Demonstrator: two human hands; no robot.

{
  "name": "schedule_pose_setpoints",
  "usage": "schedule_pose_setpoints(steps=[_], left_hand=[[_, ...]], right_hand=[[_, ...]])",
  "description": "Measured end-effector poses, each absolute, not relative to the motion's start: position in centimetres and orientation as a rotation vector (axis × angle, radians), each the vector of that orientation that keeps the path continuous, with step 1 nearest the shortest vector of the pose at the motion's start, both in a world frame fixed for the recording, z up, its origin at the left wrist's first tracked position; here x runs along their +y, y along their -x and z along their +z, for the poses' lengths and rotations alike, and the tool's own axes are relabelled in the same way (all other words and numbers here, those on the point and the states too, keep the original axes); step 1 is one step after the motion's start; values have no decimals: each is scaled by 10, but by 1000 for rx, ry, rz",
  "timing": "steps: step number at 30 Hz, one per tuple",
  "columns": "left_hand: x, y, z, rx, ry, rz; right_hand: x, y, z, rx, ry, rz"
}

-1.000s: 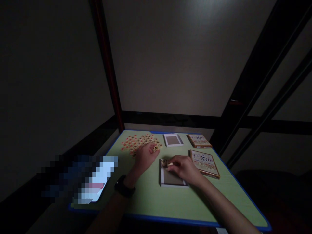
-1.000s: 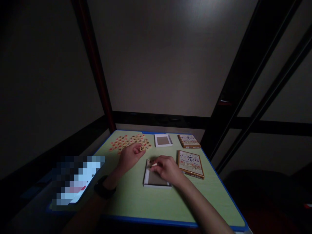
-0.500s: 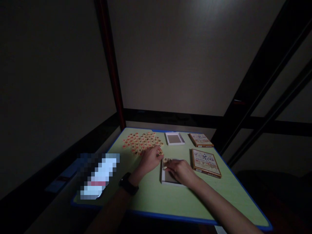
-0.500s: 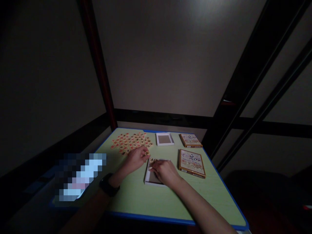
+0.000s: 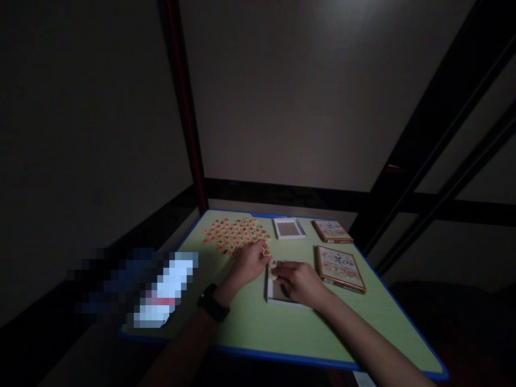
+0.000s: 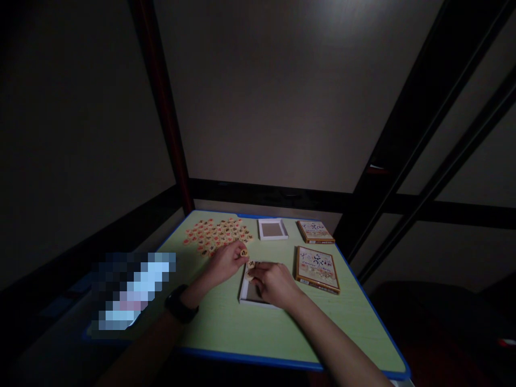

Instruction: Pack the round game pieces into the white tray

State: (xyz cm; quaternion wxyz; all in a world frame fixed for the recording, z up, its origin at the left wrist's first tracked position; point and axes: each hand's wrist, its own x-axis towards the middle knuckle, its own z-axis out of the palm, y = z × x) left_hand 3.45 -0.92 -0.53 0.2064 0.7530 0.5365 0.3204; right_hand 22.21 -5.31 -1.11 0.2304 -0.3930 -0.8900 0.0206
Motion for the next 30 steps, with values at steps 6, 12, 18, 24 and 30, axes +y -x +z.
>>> schedule_pose_setpoints(steps=[6,12,18,24,30], left_hand=[[-10,-35,-3,1520,-2098,874],[-11,-35,-1,1537,-2094,929],[-8,-35,-3,1210,-1875,953],[-1,-35,-11,835,-1608,794],[-1,-26,-4,825,-1645,719]], right_hand=[[-49,-223,-18,-2447,1087,19],[-50,-224,-15,-2392,1091,-8],[-49,-228,-12,-2233,1091,-131],[-47,-230,-16,-2238,959,-229],[-49,-230,-11,-2305,983,-241]])
